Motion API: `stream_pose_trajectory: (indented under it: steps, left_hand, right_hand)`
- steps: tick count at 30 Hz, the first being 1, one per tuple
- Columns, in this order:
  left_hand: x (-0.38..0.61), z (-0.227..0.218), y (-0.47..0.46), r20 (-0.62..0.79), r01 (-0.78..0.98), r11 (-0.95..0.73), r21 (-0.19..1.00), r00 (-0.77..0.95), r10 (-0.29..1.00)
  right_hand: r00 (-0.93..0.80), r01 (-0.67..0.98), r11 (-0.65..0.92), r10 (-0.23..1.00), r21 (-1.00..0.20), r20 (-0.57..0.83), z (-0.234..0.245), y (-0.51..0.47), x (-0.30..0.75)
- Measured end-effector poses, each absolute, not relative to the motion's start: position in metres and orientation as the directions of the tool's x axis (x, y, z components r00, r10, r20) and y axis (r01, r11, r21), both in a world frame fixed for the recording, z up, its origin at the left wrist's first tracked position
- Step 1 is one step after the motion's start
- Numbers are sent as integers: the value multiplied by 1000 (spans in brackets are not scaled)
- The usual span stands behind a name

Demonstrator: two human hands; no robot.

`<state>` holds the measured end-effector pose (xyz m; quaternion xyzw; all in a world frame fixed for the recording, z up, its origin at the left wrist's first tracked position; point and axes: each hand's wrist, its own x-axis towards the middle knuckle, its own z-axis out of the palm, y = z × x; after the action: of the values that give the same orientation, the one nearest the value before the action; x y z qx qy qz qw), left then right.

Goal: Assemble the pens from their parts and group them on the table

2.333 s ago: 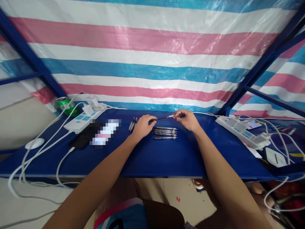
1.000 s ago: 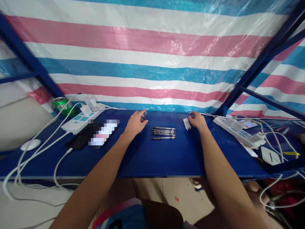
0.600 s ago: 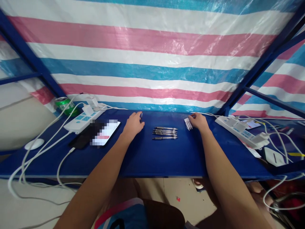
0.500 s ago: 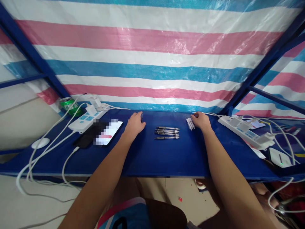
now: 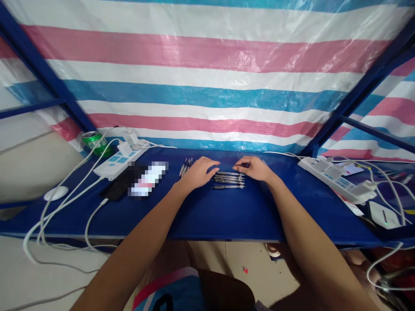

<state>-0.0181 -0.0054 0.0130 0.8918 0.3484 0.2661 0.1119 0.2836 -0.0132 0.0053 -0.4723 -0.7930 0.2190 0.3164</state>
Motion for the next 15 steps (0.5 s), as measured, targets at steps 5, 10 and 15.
stream_pose_trajectory:
  steps: [5,10,15]
  left_hand:
    - [-5,2,-13,349,490,-770,409,696,628]
    - [2,-1,-15,365,523,-756,393,666,650]
    - [3,1,-12,403,554,-725,410,603,688]
  right_hand:
    - [-479,546,478,852,-688,212,2,-15,275]
    - [-489,555,523,834,-647,254,-1,-13,273]
    - [-400,538,484,867,-690,296,2,-16,264]
